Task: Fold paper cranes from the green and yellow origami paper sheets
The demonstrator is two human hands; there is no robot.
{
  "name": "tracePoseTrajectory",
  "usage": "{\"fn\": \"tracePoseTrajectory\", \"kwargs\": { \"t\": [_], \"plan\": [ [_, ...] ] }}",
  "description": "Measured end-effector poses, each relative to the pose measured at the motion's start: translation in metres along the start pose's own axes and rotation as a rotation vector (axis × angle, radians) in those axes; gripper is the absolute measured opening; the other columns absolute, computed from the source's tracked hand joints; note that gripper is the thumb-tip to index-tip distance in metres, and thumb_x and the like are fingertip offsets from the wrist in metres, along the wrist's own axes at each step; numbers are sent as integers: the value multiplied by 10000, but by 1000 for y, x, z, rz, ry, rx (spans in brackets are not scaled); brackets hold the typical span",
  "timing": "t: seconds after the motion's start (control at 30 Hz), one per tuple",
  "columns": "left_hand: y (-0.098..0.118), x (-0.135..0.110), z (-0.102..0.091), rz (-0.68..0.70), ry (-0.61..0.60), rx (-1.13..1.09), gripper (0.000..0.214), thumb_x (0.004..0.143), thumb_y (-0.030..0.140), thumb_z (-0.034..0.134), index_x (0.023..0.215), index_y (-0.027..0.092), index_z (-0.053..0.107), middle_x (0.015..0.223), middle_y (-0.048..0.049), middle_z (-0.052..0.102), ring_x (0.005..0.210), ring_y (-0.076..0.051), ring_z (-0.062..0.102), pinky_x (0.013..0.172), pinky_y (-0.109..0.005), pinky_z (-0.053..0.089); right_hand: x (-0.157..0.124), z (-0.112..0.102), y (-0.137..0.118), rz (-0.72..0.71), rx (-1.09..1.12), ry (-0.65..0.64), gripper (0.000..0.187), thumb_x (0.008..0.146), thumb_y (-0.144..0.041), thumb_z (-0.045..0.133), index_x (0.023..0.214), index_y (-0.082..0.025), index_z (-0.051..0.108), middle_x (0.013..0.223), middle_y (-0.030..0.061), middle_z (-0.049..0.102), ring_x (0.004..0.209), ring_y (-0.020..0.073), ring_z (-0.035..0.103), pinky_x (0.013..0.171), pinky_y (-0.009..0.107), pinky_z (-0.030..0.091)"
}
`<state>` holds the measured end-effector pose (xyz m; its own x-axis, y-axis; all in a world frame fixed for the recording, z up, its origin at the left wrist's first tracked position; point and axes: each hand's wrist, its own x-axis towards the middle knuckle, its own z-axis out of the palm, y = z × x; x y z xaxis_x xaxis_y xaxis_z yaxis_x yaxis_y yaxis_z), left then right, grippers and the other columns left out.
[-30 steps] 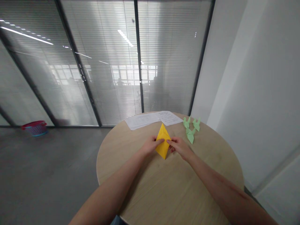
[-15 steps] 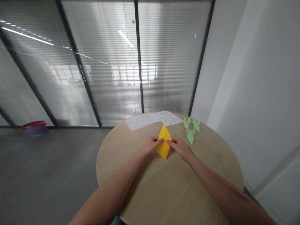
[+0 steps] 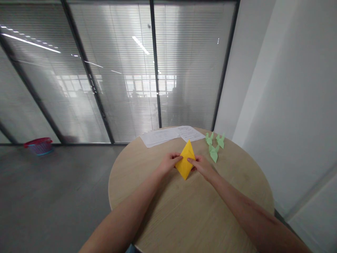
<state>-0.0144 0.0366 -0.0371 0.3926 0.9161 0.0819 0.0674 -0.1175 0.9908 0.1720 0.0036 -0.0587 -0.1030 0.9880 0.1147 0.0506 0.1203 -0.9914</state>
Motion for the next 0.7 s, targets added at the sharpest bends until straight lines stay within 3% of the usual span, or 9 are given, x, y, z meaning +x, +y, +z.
{"fn": "tracePoseTrajectory", "kwargs": {
  "t": [0.1,0.23,0.4,0.57,0.7],
  "plan": [
    [4,-2,-1,4,25,-112,400,746,449,659,1005,145,688,907,-91,704,713,-175,631,569,-249,468,1,-1,1,12,51,38,337,765,-458,656,942,-172,680,941,99,720,818,233,674,578,280,528],
    [11,-7,-3,1,35,-238,348,726,304,661,1045,167,672,995,-96,704,802,-190,655,621,-263,509,1,-3,-2,42,159,60,361,775,-444,653,990,-154,661,990,124,715,828,233,686,611,292,553],
    [14,-12,-3,32,-39,-209,265,678,217,661,932,152,702,985,-95,698,850,-206,647,642,-273,527,-2,-2,-5,47,203,55,393,773,-429,658,1033,-134,651,1030,147,707,832,234,688,642,308,566],
    [17,-15,-1,84,-100,-151,224,703,257,666,899,157,702,995,-92,680,855,-213,633,664,-310,544,1,-2,0,43,169,56,404,759,-438,667,1027,-136,661,1003,138,712,840,240,687,635,304,558],
    [17,-14,1,143,-111,-49,227,715,304,697,883,152,683,906,-75,666,786,-187,624,620,-268,529,2,-3,1,35,123,43,391,752,-462,669,974,-141,674,923,112,721,768,222,685,597,287,540]
  ]
}}
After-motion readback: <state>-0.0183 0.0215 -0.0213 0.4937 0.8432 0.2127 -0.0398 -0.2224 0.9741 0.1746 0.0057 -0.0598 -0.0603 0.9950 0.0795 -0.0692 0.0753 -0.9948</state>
